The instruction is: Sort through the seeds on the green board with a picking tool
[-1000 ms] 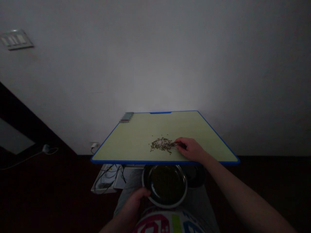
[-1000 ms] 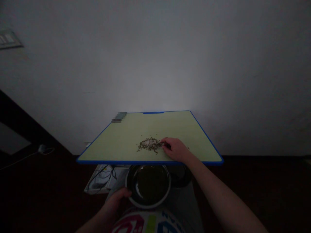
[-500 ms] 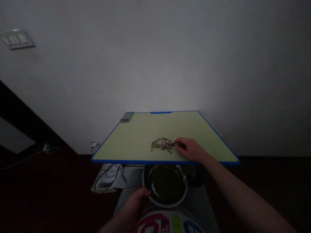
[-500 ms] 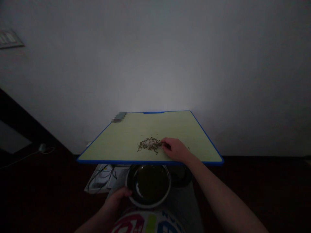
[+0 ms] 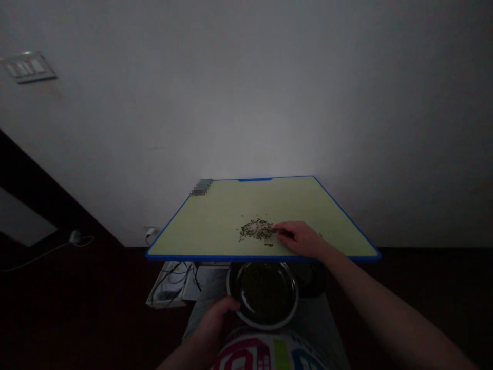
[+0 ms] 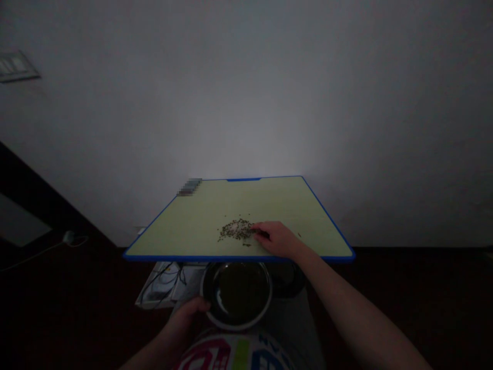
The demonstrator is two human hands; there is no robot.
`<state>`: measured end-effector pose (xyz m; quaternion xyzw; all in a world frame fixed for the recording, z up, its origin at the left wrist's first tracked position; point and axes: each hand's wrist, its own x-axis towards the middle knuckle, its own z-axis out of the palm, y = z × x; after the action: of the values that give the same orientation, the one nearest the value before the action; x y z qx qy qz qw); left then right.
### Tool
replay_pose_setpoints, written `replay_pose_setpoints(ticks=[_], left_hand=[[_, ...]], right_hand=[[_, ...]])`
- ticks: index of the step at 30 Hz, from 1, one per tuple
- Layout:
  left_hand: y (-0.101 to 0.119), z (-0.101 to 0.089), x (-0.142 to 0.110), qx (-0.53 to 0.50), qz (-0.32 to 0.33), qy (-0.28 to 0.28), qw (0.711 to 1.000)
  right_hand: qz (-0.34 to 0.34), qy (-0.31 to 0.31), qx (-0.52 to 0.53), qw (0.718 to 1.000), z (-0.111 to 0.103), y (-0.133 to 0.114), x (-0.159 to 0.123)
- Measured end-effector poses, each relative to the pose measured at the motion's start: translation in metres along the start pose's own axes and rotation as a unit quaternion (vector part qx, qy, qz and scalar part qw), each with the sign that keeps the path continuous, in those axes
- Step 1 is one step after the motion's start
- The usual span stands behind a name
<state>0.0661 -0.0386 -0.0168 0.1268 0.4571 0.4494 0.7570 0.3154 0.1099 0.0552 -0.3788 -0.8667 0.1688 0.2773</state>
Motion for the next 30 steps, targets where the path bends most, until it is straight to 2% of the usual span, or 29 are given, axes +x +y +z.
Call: replay_pose_setpoints(ticks=[6, 14, 19, 22, 26, 28, 30], left_hand=[[0.003, 0.005, -0.005, -0.004, -0.009, -0.017, 1.0], [0.002, 0.004, -0.004, -0.019, 0.006, -0.026, 0.999], [0.002, 0.006, -0.006, -0.018, -0.001, -0.014, 1.0], [0.001, 0.004, -0.005, -0.022, -0.003, -0.008, 1.0], [-0.001, 0.0, -0.002, -0.036, -0.006, -0.022, 0.999], [-0.001, 0.0, -0.001, -0.03, -0.011, -0.028, 0.999], [0.0, 0.001, -0.002, -0.023, -0.012, -0.028, 0.999]], right_hand=[[0.061, -0.032, -0.05, 0.996, -0.004, -0.015, 0.006], [0.092, -0.057, 0.019, 0.994, 0.006, -0.026, 0.005], [0.075, -0.08, 0.059, 0.992, 0.004, -0.029, 0.006], [0.083, -0.044, 0.068, 0.993, -0.01, -0.017, 0.005], [0.124, 0.061, 0.102, 0.985, -0.032, 0.017, 0.002], [0.153, 0.115, 0.11, 0.975, -0.038, 0.034, 0.002], [0.17, 0.138, 0.114, 0.969, -0.038, 0.044, 0.004]])
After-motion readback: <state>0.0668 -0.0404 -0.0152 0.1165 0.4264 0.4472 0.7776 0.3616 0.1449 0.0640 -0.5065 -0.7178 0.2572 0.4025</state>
